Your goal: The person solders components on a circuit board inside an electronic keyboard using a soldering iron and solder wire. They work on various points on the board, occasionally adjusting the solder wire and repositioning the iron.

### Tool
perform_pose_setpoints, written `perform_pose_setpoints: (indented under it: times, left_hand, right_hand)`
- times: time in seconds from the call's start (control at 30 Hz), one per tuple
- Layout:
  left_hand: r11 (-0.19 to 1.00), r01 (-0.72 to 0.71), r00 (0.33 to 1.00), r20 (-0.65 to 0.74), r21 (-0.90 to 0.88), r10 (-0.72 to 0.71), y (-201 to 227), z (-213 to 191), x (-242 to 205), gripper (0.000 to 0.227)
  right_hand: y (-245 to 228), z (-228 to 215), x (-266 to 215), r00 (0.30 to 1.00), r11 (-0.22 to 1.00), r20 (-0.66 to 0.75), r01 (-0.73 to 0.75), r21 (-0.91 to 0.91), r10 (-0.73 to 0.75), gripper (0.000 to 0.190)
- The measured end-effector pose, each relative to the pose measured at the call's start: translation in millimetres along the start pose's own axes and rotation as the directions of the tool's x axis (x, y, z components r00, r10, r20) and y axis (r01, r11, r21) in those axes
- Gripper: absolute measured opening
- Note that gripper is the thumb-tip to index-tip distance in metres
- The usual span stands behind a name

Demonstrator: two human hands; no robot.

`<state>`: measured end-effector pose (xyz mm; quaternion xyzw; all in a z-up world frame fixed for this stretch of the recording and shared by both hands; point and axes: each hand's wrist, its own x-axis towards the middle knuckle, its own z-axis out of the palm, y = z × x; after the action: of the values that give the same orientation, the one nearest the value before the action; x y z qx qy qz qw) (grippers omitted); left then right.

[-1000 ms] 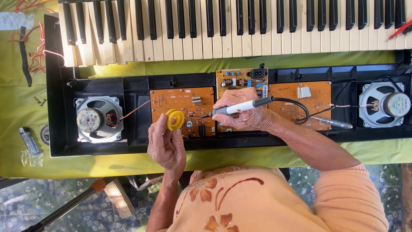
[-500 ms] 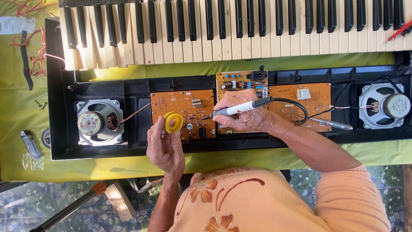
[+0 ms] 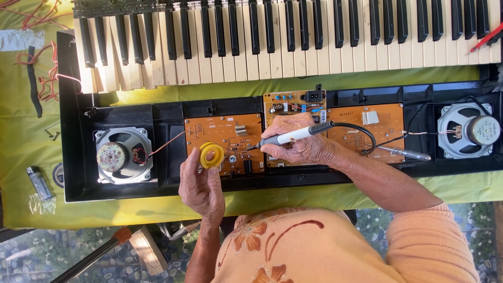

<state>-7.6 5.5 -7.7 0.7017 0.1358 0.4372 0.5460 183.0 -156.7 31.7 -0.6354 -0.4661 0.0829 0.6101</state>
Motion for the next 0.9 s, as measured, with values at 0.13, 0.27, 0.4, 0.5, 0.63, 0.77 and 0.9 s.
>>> perform_pose_setpoints:
  times: [0.13, 0.27, 0.4, 0.5, 0.63, 0.77, 0.9]
  left_hand:
    - [1.0, -0.01, 1.0, -0.019, 0.014, 0.01, 2.0, 3.1, 2.9, 0.045]
    - [1.0, 0.014, 0.999, -0.036, -0.007, -0.014, 2.7, 3.5, 1.7, 0.044]
    - [1.0, 0.019, 0.999, -0.032, -0.001, -0.02, 3.2, 3.0, 2.7, 0.045]
    - [1.0, 0.028, 0.999, -0.029, 0.0, -0.028, 1.2, 1.1, 0.8, 0.045]
    - [1.0, 0.018, 0.999, -0.028, -0.02, -0.019, 2.2, 1.2, 1.5, 0.045]
    - [0.999, 0.024, 0.999, -0.024, -0.032, -0.025, 9.8, 6.7, 7.5, 0.044]
    - [0.997, 0.018, 0.999, 0.04, -0.077, -0.015, 19.2, 21.3, 16.7, 0.041]
  right_hand:
    - [-3.1, 0.4, 2.2, 1.0, 1.0, 0.02, 0.01, -0.003, -0.01, 0.008]
    - [-1.5, 2.0, 1.7, 1.0, 1.0, 0.004, -0.01, 0.014, 0.01, 0.009]
    - [-0.5, 4.0, 0.9, 1.0, 1.0, -0.01, -0.019, 0.004, 0.02, 0.009]
    - [-1.1, 4.7, 1.2, 0.999, 0.999, -0.024, -0.034, 0.0, 0.034, 0.006]
    - [4.1, 1.2, 0.3, 0.999, 0.999, -0.02, -0.026, 0.019, 0.026, 0.009]
    - [-9.5, -1.2, 6.9, 0.992, 0.98, -0.069, -0.094, 0.177, 0.107, 0.015]
    - [-17.2, -1.5, 9.6, 0.972, 0.847, -0.053, -0.174, 0.502, 0.231, 0.028]
